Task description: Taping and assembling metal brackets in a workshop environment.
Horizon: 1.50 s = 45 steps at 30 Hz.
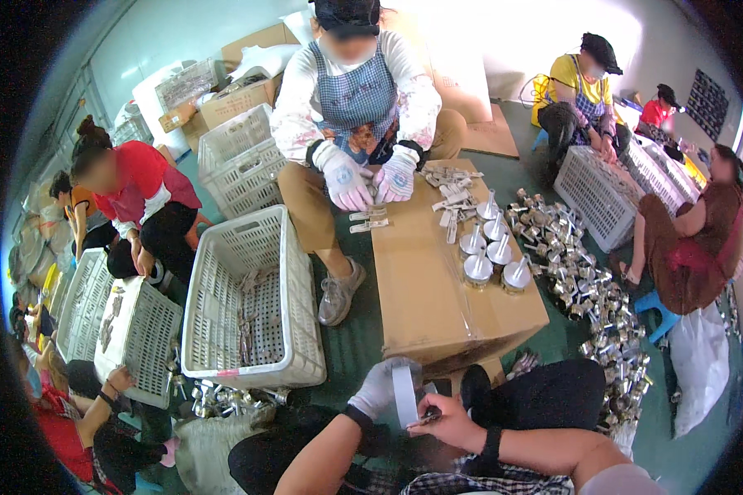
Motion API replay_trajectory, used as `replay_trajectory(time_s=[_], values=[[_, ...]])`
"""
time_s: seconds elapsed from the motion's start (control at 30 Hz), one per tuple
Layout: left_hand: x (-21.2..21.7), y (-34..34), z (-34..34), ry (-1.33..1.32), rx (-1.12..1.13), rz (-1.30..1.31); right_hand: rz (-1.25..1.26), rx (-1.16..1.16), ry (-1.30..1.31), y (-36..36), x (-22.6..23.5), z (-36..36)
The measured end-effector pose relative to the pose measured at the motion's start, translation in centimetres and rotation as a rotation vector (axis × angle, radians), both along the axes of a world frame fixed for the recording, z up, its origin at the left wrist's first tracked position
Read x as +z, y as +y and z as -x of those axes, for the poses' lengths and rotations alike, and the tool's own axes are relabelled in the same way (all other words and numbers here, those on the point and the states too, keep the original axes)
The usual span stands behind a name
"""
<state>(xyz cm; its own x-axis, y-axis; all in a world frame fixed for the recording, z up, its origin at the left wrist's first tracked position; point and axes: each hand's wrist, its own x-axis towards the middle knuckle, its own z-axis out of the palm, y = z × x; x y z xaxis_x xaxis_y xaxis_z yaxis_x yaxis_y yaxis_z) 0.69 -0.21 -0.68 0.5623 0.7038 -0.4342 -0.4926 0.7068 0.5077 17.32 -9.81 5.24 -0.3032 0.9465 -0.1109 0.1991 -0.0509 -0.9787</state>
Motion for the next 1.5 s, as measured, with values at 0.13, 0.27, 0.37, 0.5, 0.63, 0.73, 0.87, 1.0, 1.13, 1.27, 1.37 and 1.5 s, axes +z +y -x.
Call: replay_trajectory(time_s=[0.13, 0.27, 0.37, 0.5, 0.63, 0.73, 0.87, 1.0, 1.13, 1.27, 1.37, 1.5], values=[[-1.2, -0.2, 0.9, 0.185, -0.008, -0.233, 0.02, 0.0, -0.059, 0.1, 2.7, 0.8], [-0.7, 0.3, 1.2, -0.026, 0.01, 0.085, 0.075, -0.099, 0.0, -0.5, 2.4, 1.8], [-0.2, 0.3, 0.9, 0.074, 0.011, -0.008, 0.112, -0.156, 0.054, -1.3, 1.5, 2.0], [0.9, 0.2, 0.4, 0.198, 0.119, -0.001, 0.166, -0.187, 0.161, -1.8, 1.4, 1.8], [0.0, 1.0, 1.6, -0.053, 0.125, 0.133, 0.061, -0.186, 0.247, -1.8, 0.0, 1.8], [-0.2, 0.9, 1.7, -0.035, 0.127, 0.172, 0.057, -0.187, 0.249, -1.8, -0.1, 1.7], [0.1, 1.0, 1.3, -0.051, 0.095, 0.156, 0.014, -0.203, 0.241, -1.7, 0.0, 1.6], [-1.8, 0.7, 2.2, -0.03, 0.076, 0.074, 0.001, -0.197, 0.207, -1.9, -0.1, 1.9], [-2.5, 0.5, 2.4, 0.035, 0.076, -0.084, 0.023, -0.197, 0.187, -1.8, 0.2, 1.9], [-1.2, 0.4, 1.4, 0.129, 0.061, -0.169, 0.045, -0.203, 0.204, -1.7, -1.0, 1.4], [-1.2, 0.2, 1.3, 0.249, 0.041, -0.29, 0.015, -0.191, 0.206, -1.6, -0.8, 1.4], [-3.2, 0.7, 2.6, 0.107, 0.011, -0.218, -0.043, -0.178, 0.197, -1.6, -0.5, 1.9]])
